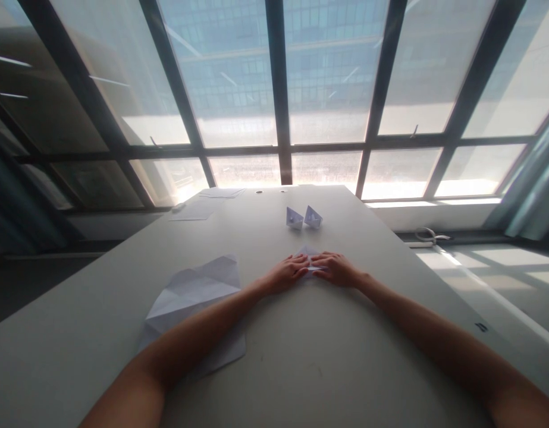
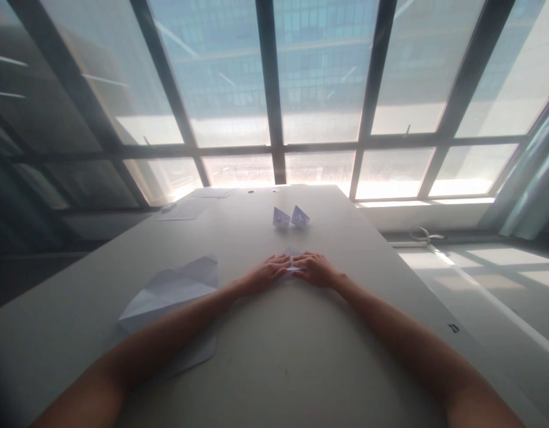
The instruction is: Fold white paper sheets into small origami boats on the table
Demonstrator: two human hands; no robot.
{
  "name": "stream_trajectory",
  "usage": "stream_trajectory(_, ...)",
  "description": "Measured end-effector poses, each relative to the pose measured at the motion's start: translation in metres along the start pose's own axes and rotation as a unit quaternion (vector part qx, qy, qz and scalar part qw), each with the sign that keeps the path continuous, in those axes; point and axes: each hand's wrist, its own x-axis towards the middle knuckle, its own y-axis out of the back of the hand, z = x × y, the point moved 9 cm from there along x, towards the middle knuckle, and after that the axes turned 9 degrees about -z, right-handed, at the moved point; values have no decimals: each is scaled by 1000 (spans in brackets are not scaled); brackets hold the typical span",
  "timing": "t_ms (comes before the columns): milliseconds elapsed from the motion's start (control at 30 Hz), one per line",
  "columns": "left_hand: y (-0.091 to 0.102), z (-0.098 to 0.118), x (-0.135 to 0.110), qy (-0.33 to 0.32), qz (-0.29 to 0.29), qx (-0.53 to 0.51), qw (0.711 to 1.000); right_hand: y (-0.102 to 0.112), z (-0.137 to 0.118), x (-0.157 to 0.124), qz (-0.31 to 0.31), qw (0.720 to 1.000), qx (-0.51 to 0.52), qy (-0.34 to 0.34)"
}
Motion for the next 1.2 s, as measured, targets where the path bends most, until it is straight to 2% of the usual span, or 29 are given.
stream_trajectory(133,13,-14,-4,49,62,-15,997,-1,22,0,25,997,15,-71)
stream_trajectory(233,23,-25,-10,106,108,10,988,-1,42,-2,69,987,30,-139)
stream_trajectory(333,29,-30,-14,131,138,33,981,-1,56,-5,97,979,36,-177)
stream_trajectory(500,30,-27,-14,135,148,79,977,4,55,-7,102,976,-28,-193)
stream_trajectory(567,24,-18,-10,82,124,73,986,3,45,-5,87,977,-59,-186)
stream_trajectory(667,7,0,-2,-19,40,30,999,-10,26,2,42,985,-59,-155)
stream_trajectory(733,-2,5,-1,-45,-7,26,999,-20,16,6,22,990,-40,-135)
stream_trajectory(833,-8,3,-1,-29,-41,42,998,-37,10,10,-14,992,-19,-122)
stream_trajectory(933,-11,-2,-1,-4,-52,52,997,-50,14,11,-57,991,-17,-124)
stream_trajectory(1067,-15,-10,-1,29,-60,64,996,-55,21,11,-80,988,-20,-131)
stream_trajectory(1200,-17,-25,-2,97,-63,74,991,-54,27,9,-89,984,-24,-153)
